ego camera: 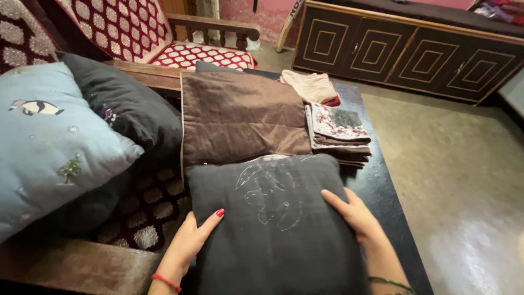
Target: The person inserts pillow inserts into various pillowcases, including a red one, a beige one, and a brown one. They manipulate the fabric to fit the inserts, zip the closures, and smooth the surfaces. The person handles the pillows one at a time, stacking the finished ones on a table.
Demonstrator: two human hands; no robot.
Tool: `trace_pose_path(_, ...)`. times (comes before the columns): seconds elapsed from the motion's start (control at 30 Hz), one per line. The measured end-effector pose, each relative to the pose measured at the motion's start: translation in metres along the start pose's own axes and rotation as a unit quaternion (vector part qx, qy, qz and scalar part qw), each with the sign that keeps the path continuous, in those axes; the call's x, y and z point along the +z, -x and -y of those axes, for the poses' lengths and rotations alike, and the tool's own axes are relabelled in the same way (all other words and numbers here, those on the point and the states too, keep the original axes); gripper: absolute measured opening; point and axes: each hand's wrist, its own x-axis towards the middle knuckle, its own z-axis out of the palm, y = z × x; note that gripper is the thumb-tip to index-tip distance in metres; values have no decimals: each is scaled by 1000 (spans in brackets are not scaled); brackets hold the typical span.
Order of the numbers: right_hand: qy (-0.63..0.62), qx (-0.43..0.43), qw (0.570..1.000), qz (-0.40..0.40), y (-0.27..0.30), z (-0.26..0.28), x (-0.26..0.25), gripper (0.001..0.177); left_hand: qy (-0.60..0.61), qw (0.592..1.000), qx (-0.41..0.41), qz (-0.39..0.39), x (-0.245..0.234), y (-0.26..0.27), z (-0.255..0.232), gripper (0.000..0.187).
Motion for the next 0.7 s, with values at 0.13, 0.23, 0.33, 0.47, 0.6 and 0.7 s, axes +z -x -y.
trace_pose_path(0.13, -4, 26, 1000, 3, -26, -15, 15, 72, -186, 956, 112, -197, 3, -19, 9, 78)
trace_pose_path(0.23, 11, 55, 998, -16, -33, -19, 11, 77, -172, 874, 341, -300, 19, -39, -19, 57)
trace_pose_path(0.33, 19, 67, 998, -12, -37, -20, 10, 87, -228, 849, 426, -215, 49, -77, -61, 39)
trace_pose_path(0.47, 35, 93, 994, -35, -48, -26, 6, 105, -365, 833, 400, -116, 102, -126, -90, 39)
trace_pose_path(0.6, 52, 107, 992, -52, -56, -35, 4, 112, -474, 760, 414, -161, 135, -165, -83, 17)
trace_pose_path(0.7, 19, 114, 993, -2, -56, -34, 5, 94, -504, 729, 442, -139, 141, -175, -68, 11)
